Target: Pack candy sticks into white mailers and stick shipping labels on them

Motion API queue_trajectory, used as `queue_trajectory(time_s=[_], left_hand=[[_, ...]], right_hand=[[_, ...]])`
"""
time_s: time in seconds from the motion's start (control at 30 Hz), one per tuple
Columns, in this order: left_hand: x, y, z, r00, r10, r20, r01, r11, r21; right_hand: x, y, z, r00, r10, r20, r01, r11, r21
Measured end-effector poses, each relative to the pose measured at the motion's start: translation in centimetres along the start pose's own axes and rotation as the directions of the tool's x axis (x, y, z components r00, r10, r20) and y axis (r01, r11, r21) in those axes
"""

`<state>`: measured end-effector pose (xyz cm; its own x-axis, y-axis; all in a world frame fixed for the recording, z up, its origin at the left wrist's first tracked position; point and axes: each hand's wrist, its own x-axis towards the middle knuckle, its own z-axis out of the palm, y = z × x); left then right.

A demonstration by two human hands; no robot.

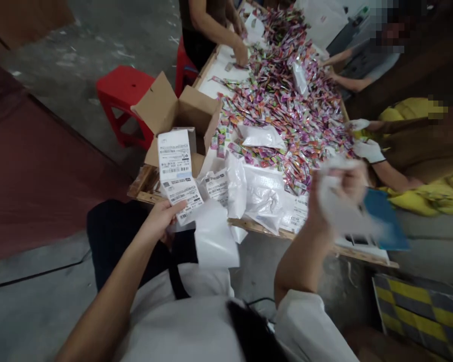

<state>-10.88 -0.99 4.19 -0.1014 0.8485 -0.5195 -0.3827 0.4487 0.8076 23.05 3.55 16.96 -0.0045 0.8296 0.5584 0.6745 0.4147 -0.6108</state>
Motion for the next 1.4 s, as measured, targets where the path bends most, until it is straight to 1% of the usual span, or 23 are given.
queue_trajectory(time_s=[0.03, 0.07, 0.13, 0.17, 0.2, 0.3, 0.33, 0.4, 0.5, 0.53, 0.57, 0.6, 0.67, 0.73, 0.8, 0.87, 0.97, 1.07, 1.17, 1.23, 1.3, 1.33, 1.4], left_hand=[[0.0, 0.0, -0.2, 1.0, -0.01, 0.005, 0.01, 1.0, -0.004], [-0.1, 0.0, -0.4, 1.0, -0.02, 0.016, 0.02, 1.0, 0.005], [-0.4, 0.2, -0.6, 0.999, -0.018, 0.033, 0.017, 0.999, 0.032], [-0.6, 0.3, -0.6, 0.999, -0.01, 0.036, 0.008, 0.999, 0.045], [-0.8, 0.5, -0.6, 0.999, -0.002, 0.038, -0.001, 0.998, 0.059], [-1.3, 0.9, -0.4, 0.999, 0.019, 0.047, -0.024, 0.995, 0.097], [-1.5, 0.9, -0.3, 0.998, 0.026, 0.055, -0.032, 0.994, 0.103], [-1.6, 1.0, -0.1, 0.996, 0.045, 0.073, -0.052, 0.993, 0.105], [-1.7, 0.9, 0.1, 0.993, 0.066, 0.095, -0.075, 0.992, 0.097], [-1.7, 0.8, 0.2, 0.993, 0.064, 0.101, -0.074, 0.993, 0.097], [-1.6, 0.8, 0.2, 0.992, 0.057, 0.109, -0.067, 0.993, 0.099], [-1.6, 0.8, 0.2, 0.992, 0.046, 0.117, -0.058, 0.993, 0.102], [-1.4, 0.8, 0.1, 0.992, 0.018, 0.125, -0.032, 0.993, 0.109], [-1.3, 0.8, 0.0, 0.993, -0.006, 0.119, -0.007, 0.994, 0.108], [-1.2, 1.0, -0.2, 0.992, -0.02, 0.125, 0.008, 0.995, 0.102], [-1.3, 0.9, -0.5, 0.988, -0.025, 0.152, 0.009, 0.995, 0.1], [-0.8, 0.3, -1.0, 0.98, -0.046, 0.193, 0.02, 0.991, 0.135], [0.6, -0.8, -1.4, 0.977, -0.015, 0.213, -0.017, 0.989, 0.15], [1.8, -1.6, -1.9, 0.974, 0.024, 0.226, -0.055, 0.99, 0.13], [2.2, -2.0, -2.2, 0.976, 0.026, 0.216, -0.058, 0.988, 0.142], [2.4, -2.3, -2.4, 0.981, 0.02, 0.192, -0.054, 0.984, 0.169], [2.4, -2.4, -2.4, 0.984, 0.021, 0.179, -0.053, 0.982, 0.179], [2.3, -2.5, -2.4, 0.986, 0.025, 0.166, -0.056, 0.982, 0.181]], right_hand=[[1.2, 1.2, 2.2, 1.0, 0.019, -0.01, -0.018, 0.995, 0.099], [2.0, 2.4, 4.6, 0.994, 0.059, 0.088, -0.069, 0.992, 0.11], [2.5, 4.0, 8.7, 0.966, 0.107, 0.236, -0.097, 0.994, -0.054], [2.3, 4.4, 10.0, 0.954, 0.13, 0.271, -0.082, 0.98, -0.182], [1.9, 4.6, 10.7, 0.957, 0.141, 0.255, -0.059, 0.951, -0.305], [-0.1, 3.9, 10.2, 0.989, 0.094, 0.112, -0.02, 0.846, -0.533], [-1.0, 3.5, 9.8, 0.993, 0.055, 0.106, 0.015, 0.824, -0.566], [-3.0, 2.5, 9.4, 0.968, -0.036, 0.247, 0.176, 0.801, -0.572], [-5.9, 1.7, 10.1, 0.841, -0.082, 0.535, 0.398, 0.763, -0.509], [-6.4, 1.8, 10.4, 0.811, -0.079, 0.579, 0.425, 0.761, -0.491], [-6.4, 1.9, 10.6, 0.802, -0.078, 0.592, 0.426, 0.769, -0.476], [-6.0, 2.3, 10.6, 0.814, -0.082, 0.576, 0.406, 0.789, -0.461], [-3.8, 3.5, 10.1, 0.876, -0.095, 0.474, 0.323, 0.844, -0.427], [0.0, 5.4, 9.7, 0.95, -0.049, 0.31, 0.19, 0.877, -0.442], [4.3, 7.4, 9.9, 0.978, 0.045, 0.205, 0.064, 0.866, -0.495], [8.2, 9.2, 10.9, 0.969, 0.135, 0.207, 0.002, 0.834, -0.551], [12.1, 11.3, 13.7, 0.936, 0.202, 0.29, 0.041, 0.752, -0.658], [13.8, 13.0, 16.6, 0.918, 0.153, 0.366, 0.172, 0.678, -0.715], [14.2, 14.3, 17.9, 0.924, 0.078, 0.373, 0.222, 0.685, -0.694], [14.8, 14.7, 17.6, 0.936, 0.062, 0.347, 0.206, 0.701, -0.683], [16.0, 14.8, 16.4, 0.952, 0.058, 0.3, 0.174, 0.705, -0.687], [16.8, 14.8, 15.5, 0.965, 0.057, 0.255, 0.142, 0.706, -0.694], [18.1, 14.1, 13.0, 0.995, 0.011, 0.098, 0.059, 0.722, -0.689]])
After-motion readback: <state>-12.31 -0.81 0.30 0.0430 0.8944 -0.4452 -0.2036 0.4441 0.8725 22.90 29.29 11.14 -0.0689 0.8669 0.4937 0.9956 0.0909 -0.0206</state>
